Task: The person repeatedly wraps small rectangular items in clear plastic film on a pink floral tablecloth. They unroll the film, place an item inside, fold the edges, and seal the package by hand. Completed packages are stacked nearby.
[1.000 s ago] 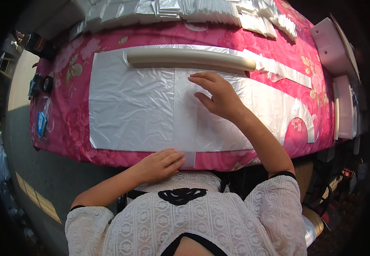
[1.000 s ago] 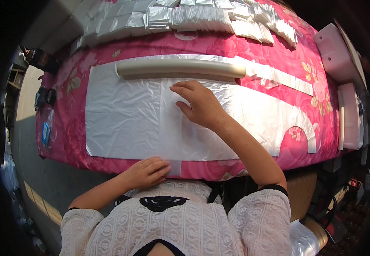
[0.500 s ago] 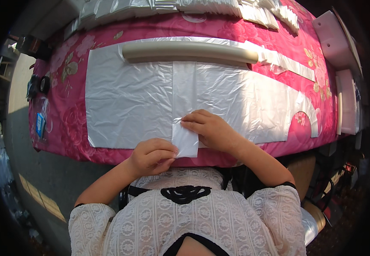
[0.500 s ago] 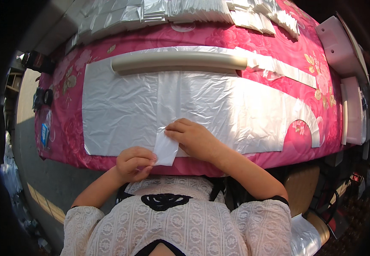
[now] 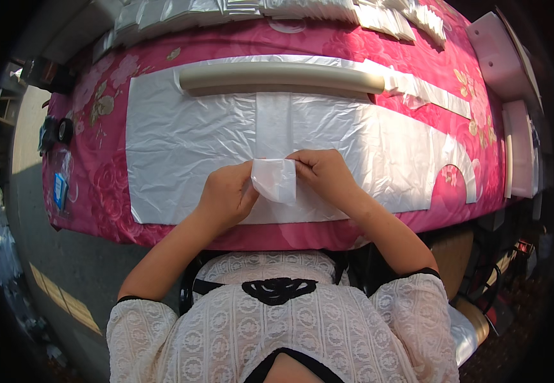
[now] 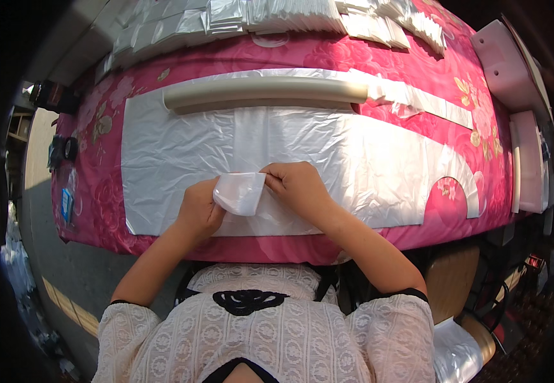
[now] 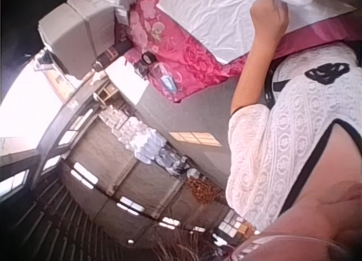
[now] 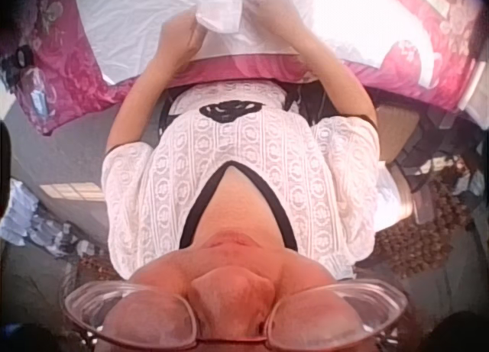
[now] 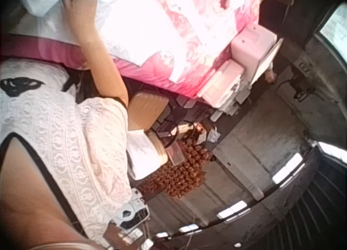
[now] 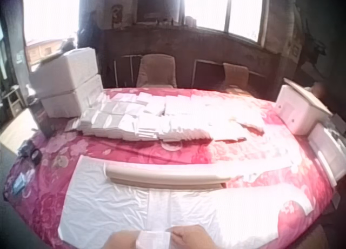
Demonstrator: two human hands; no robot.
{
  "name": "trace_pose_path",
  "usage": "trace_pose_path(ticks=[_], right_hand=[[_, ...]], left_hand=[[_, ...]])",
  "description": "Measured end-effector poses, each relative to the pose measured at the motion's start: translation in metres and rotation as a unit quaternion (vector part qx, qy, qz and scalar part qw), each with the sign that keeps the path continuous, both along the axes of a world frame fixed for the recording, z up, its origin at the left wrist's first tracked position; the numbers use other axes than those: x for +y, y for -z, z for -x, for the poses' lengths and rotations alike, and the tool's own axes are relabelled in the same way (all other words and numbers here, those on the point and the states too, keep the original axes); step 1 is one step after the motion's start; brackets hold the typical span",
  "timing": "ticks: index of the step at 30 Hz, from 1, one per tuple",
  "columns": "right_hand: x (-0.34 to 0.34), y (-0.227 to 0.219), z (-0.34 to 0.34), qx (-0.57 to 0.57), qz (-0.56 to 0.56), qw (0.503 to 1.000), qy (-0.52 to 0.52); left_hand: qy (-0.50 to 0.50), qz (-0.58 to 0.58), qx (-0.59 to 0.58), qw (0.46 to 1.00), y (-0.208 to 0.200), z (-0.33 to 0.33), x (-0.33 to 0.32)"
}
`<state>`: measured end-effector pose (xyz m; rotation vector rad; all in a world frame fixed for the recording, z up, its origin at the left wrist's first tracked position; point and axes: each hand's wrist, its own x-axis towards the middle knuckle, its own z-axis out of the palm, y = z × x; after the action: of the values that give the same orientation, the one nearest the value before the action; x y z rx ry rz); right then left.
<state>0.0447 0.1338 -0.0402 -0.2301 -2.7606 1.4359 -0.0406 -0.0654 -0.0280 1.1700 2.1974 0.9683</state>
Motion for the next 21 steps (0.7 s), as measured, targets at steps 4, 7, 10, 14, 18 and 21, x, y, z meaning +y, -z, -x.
trace_pose_path(ticks=[4, 7, 10, 14, 18, 21], right_hand=[[0.007, -0.015, 0.025, -0.181, 0.078, 0.98, 0.034], [0.015, -0.016, 0.034, -0.245, 0.121, 0.961, 0.028], [0.017, -0.015, 0.039, -0.261, 0.145, 0.954, 0.029], [0.015, -0.018, 0.041, -0.282, 0.167, 0.943, 0.05], [0.004, -0.012, 0.026, -0.137, -0.023, 0.989, 0.052], [-0.003, -0.018, 0.02, 0.102, -0.293, 0.951, 0.004]], left_hand=[[-0.183, -0.145, -0.118, 0.965, 0.004, -0.003, 0.012], [-0.051, -0.101, 0.146, 0.983, 0.004, -0.005, 0.011], [0.04, 0.017, 0.241, 0.97, 0.011, -0.019, 0.017], [0.03, 0.092, 0.251, 0.963, 0.027, -0.028, 0.021], [0.035, 0.087, 0.269, 0.958, 0.023, -0.022, 0.02], [0.025, 0.027, 0.251, 0.967, 0.017, -0.009, 0.02]])
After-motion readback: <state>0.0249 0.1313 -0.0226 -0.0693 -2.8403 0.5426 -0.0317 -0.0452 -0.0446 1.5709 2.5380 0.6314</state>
